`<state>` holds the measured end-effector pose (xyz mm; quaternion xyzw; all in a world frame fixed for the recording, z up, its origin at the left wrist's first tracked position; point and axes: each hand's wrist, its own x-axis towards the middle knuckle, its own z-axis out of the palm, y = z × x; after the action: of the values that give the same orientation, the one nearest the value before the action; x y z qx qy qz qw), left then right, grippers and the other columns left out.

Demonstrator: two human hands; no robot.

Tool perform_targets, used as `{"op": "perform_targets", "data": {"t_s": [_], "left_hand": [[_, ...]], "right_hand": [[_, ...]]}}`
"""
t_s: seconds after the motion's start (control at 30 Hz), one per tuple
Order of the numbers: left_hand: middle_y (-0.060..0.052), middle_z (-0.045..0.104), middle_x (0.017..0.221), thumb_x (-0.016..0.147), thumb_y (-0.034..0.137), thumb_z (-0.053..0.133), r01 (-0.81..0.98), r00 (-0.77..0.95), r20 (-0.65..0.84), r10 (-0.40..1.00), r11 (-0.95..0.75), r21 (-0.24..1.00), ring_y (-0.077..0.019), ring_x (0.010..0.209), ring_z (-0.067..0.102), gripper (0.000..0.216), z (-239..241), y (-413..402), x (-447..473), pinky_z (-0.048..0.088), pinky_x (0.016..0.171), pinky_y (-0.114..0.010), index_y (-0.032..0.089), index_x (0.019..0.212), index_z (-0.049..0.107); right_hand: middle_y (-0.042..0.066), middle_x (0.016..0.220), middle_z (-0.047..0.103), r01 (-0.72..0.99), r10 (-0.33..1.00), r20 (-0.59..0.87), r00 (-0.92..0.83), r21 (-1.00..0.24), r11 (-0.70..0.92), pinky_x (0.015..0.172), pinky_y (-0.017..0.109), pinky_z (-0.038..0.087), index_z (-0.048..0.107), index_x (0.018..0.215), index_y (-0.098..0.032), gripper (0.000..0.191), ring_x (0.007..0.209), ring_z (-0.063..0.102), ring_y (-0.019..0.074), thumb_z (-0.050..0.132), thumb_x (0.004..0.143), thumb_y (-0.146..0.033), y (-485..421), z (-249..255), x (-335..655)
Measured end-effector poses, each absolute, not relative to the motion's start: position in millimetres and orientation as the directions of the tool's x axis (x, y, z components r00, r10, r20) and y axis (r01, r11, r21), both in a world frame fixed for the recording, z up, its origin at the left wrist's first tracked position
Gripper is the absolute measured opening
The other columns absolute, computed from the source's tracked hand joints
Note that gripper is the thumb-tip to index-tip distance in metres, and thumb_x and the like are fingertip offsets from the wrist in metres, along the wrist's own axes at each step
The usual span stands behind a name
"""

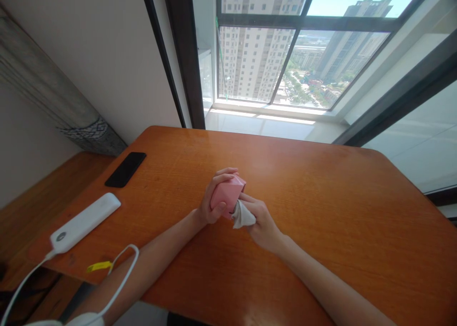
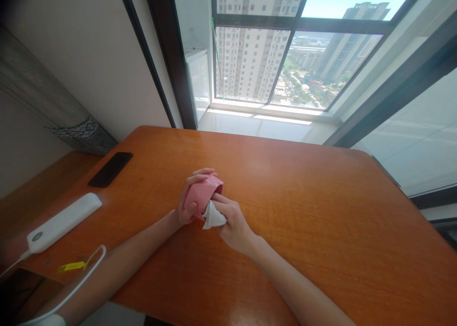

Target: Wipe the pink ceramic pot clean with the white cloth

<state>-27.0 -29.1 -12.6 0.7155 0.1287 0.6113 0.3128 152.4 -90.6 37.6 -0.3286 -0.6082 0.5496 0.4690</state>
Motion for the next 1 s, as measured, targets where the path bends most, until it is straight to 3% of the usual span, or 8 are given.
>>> {"op": "perform_targets", "data": {"t_s": [0.17,0.23,0.37,0.57,0.77,0.83,0.93,1.0], "left_hand": [[-0.021,0.056,0.159,0.102,0.059,0.063,-0.175,0.235,0.807,0.542,-0.793,0.584,-0.0401,0.146,0.055,0.067,-13,-26,-27,0.047,0.121,-0.064,0.019,0.155,0.056],[-0.021,0.057,0.158,0.102,0.061,0.062,-0.184,0.228,0.810,0.540,-0.793,0.580,-0.0407,0.145,0.056,0.067,-14,-26,-27,0.047,0.121,-0.063,0.019,0.154,0.056],[-0.020,0.057,0.157,0.102,0.066,0.059,-0.206,0.222,0.804,0.551,-0.780,0.591,-0.0419,0.144,0.057,0.068,-14,-29,-26,0.049,0.119,-0.064,0.021,0.152,0.056],[-0.021,0.057,0.158,0.102,0.057,0.063,-0.175,0.228,0.812,0.537,-0.798,0.577,-0.0393,0.146,0.055,0.066,-12,-28,-27,0.048,0.120,-0.063,0.018,0.155,0.056],[-0.020,0.058,0.157,0.101,0.064,0.060,-0.191,0.225,0.811,0.540,-0.791,0.580,-0.0398,0.142,0.058,0.067,-13,-30,-28,0.051,0.117,-0.065,0.021,0.152,0.057],[-0.021,0.058,0.156,0.102,0.062,0.061,-0.181,0.239,0.816,0.526,-0.801,0.570,-0.0400,0.143,0.058,0.066,-11,-30,-28,0.051,0.117,-0.065,0.020,0.153,0.057],[-0.022,0.057,0.157,0.102,0.058,0.062,-0.157,0.251,0.826,0.505,-0.821,0.550,-0.0402,0.143,0.058,0.065,-10,-29,-28,0.051,0.117,-0.065,0.019,0.154,0.056],[-0.021,0.057,0.158,0.102,0.058,0.062,-0.155,0.259,0.825,0.503,-0.821,0.549,-0.0401,0.142,0.058,0.065,-10,-29,-27,0.052,0.116,-0.065,0.020,0.154,0.056]], "right_hand": [[0.000,0.081,0.071,-0.471,0.955,-0.243,-0.171,-0.831,-0.296,0.061,0.027,0.049,0.073,0.095,-0.022,0.027,0.066,0.059,0.0163,0.087,0.075,-0.035,-90,32,143],[0.001,0.083,0.072,-0.444,0.967,-0.186,-0.174,-0.862,-0.246,0.063,0.028,0.051,0.074,0.093,-0.022,0.029,0.067,0.059,0.0163,0.090,0.073,-0.035,-90,31,143],[0.002,0.082,0.069,-0.186,0.934,0.146,-0.326,-0.979,0.088,0.068,0.028,0.048,0.068,0.066,-0.019,0.025,0.072,0.054,0.0151,0.087,0.077,-0.029,-90,34,150],[0.000,0.082,0.074,-0.525,0.935,-0.304,-0.184,-0.773,-0.355,0.063,0.028,0.053,0.073,0.092,-0.023,0.030,0.066,0.062,0.0161,0.091,0.070,-0.032,-90,33,142],[0.000,0.080,0.068,-0.196,0.934,0.137,-0.329,-0.978,0.075,0.068,0.026,0.047,0.066,0.064,-0.018,0.023,0.072,0.053,0.0140,0.086,0.075,-0.021,-90,36,150],[-0.001,0.077,0.066,-0.250,0.956,0.054,-0.287,-0.968,-0.020,0.064,0.025,0.046,0.067,0.067,-0.018,0.021,0.067,0.053,0.0129,0.086,0.075,-0.024,-89,34,151],[-0.001,0.078,0.072,-0.480,0.928,-0.281,-0.244,-0.797,-0.367,0.061,0.026,0.052,0.072,0.086,-0.021,0.028,0.063,0.061,0.0146,0.092,0.069,-0.030,-89,28,147],[0.000,0.080,0.074,-0.536,0.908,-0.343,-0.241,-0.733,-0.419,0.062,0.026,0.054,0.072,0.093,-0.023,0.036,0.064,0.064,0.0153,0.095,0.067,-0.032,-90,26,145]]}}
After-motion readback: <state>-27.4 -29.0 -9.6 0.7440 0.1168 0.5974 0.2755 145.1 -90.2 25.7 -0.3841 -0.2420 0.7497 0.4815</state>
